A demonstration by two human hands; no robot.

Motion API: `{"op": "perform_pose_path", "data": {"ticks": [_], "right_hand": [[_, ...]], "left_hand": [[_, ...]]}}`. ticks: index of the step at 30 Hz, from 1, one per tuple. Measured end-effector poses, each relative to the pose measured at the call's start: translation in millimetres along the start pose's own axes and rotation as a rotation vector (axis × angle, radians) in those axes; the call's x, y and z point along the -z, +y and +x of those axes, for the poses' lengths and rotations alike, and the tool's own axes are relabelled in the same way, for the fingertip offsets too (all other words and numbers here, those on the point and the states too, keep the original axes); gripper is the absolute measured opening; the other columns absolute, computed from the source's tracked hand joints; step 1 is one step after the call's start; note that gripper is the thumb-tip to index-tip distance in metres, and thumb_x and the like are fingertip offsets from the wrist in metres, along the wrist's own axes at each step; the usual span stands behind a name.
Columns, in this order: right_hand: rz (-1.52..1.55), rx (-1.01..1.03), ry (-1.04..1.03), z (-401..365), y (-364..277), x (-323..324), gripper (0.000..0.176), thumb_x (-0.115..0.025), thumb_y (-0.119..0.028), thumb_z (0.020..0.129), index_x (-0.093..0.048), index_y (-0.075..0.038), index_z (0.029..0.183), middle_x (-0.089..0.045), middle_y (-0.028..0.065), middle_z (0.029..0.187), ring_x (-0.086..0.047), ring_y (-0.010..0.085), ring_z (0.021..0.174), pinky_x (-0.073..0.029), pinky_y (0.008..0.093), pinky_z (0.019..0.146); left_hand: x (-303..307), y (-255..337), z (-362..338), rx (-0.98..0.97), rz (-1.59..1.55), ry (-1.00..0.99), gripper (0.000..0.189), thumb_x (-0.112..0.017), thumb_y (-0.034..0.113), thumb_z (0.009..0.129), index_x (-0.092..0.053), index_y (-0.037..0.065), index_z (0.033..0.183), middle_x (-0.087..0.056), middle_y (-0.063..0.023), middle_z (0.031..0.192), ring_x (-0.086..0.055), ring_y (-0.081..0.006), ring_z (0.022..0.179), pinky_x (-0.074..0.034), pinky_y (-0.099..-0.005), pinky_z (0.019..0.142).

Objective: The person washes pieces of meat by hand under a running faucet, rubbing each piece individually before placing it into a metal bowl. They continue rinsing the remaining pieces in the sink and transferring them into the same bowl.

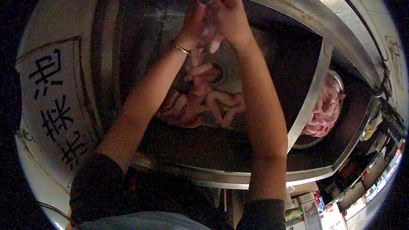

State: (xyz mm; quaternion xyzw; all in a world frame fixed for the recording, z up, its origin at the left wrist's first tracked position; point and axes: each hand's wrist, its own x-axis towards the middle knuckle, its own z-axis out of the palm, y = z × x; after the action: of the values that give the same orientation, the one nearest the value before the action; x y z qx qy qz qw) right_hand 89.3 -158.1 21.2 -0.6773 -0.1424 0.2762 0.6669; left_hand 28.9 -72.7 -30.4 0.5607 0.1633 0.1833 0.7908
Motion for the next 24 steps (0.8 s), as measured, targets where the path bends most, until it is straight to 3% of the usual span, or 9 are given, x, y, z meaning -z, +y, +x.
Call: {"op": "perform_pose_path", "data": {"ticks": [3, 5, 7, 12, 14, 16, 17, 19, 24], "right_hand": [[-0.158, 0.127, -0.034, 5, -8, 6, 0.024, -0.053, -0.016, 0.081, -0.052, -0.006, 0.103, -0.056, 0.0037, 0.092, -0.053, 0.0099, 0.083, -0.043, 0.024, 0.068], [0.122, 0.049, -0.007, 3, -17, 7, 0.021, -0.051, -0.022, 0.086, -0.055, -0.003, 0.096, -0.057, 0.0013, 0.082, -0.049, 0.007, 0.068, -0.04, 0.0225, 0.058], [0.122, 0.159, -0.027, 3, -31, 4, 0.024, -0.049, -0.023, 0.086, -0.053, -0.004, 0.102, -0.057, 0.0031, 0.087, -0.051, 0.0108, 0.075, -0.042, 0.0251, 0.062], [0.44, 0.15, -0.013, -10, -57, -2, 0.03, -0.052, -0.026, 0.085, -0.052, -0.005, 0.107, -0.055, 0.0042, 0.097, -0.053, 0.0156, 0.085, -0.042, 0.0294, 0.072], [0.372, 0.151, 0.379, -13, -76, -8, 0.032, -0.055, -0.027, 0.084, -0.052, -0.005, 0.106, -0.055, 0.0046, 0.095, -0.053, 0.0162, 0.082, -0.042, 0.0293, 0.07], [0.488, 0.03, 0.434, -12, -82, -2, 0.034, -0.056, -0.03, 0.082, -0.052, -0.005, 0.106, -0.055, 0.0044, 0.095, -0.053, 0.0167, 0.082, -0.043, 0.0293, 0.069], [0.469, 0.055, 0.386, -13, -82, 3, 0.034, -0.056, -0.03, 0.082, -0.051, -0.006, 0.106, -0.055, 0.0046, 0.094, -0.053, 0.0169, 0.082, -0.043, 0.029, 0.068], [0.451, 0.078, 0.338, -16, -79, 5, 0.034, -0.056, -0.03, 0.082, -0.051, -0.006, 0.106, -0.055, 0.0047, 0.094, -0.054, 0.0171, 0.082, -0.043, 0.0288, 0.067], [0.534, 0.092, 0.333, -21, -64, -7, 0.027, -0.053, -0.029, 0.085, -0.051, -0.008, 0.102, -0.053, 0.0014, 0.084, -0.051, 0.0112, 0.073, -0.041, 0.0257, 0.062]], "left_hand": [[5, -2, 13, -0.134, 0.02, -0.02, 0.021, -0.063, 0.025, 0.077, -0.058, 0.007, 0.085, -0.05, 0.007, 0.069, -0.043, -0.0022, 0.062, -0.038, -0.0202, 0.054], [9, 5, 15, -0.158, 0.057, -0.127, 0.023, -0.067, 0.023, 0.073, -0.058, 0.007, 0.087, -0.051, 0.0067, 0.069, -0.044, -0.0019, 0.062, -0.038, -0.0198, 0.054], [7, 26, 17, 0.16, -0.002, -0.358, 0.028, -0.072, 0.021, 0.067, -0.059, 0.006, 0.086, -0.052, 0.0056, 0.069, -0.044, -0.0027, 0.064, -0.038, -0.019, 0.055], [20, -1, 21, 0.038, 0.411, -0.464, 0.038, -0.073, 0.022, 0.066, -0.056, 0.003, 0.095, -0.054, 0.0023, 0.072, -0.047, -0.0048, 0.068, -0.04, -0.0201, 0.058], [32, -29, 15, -0.08, 0.437, -0.508, 0.041, -0.072, 0.02, 0.066, -0.055, 0.003, 0.098, -0.055, 0.0012, 0.075, -0.048, -0.0059, 0.07, -0.041, -0.0213, 0.059], [48, -51, 5, 0.314, 0.127, -0.472, 0.043, -0.069, 0.017, 0.067, -0.052, 0.004, 0.104, -0.056, -0.0012, 0.087, -0.051, -0.0108, 0.081, -0.043, -0.0271, 0.07], [48, -56, 2, 0.314, 0.124, -0.473, 0.043, -0.069, 0.017, 0.067, -0.052, 0.004, 0.104, -0.056, -0.0012, 0.087, -0.051, -0.0108, 0.081, -0.043, -0.0271, 0.07], [48, -65, -5, 0.374, -0.589, -0.353, 0.035, -0.063, 0.011, 0.069, -0.054, 0.007, 0.102, -0.055, -0.0024, 0.096, -0.051, -0.0159, 0.089, -0.042, -0.0313, 0.078], [22, -51, -16, 0.357, -0.896, 0.067, 0.022, -0.057, 0.013, 0.074, -0.056, 0.013, 0.095, -0.056, -0.0018, 0.091, -0.052, -0.0154, 0.085, -0.043, -0.0308, 0.074]]}}
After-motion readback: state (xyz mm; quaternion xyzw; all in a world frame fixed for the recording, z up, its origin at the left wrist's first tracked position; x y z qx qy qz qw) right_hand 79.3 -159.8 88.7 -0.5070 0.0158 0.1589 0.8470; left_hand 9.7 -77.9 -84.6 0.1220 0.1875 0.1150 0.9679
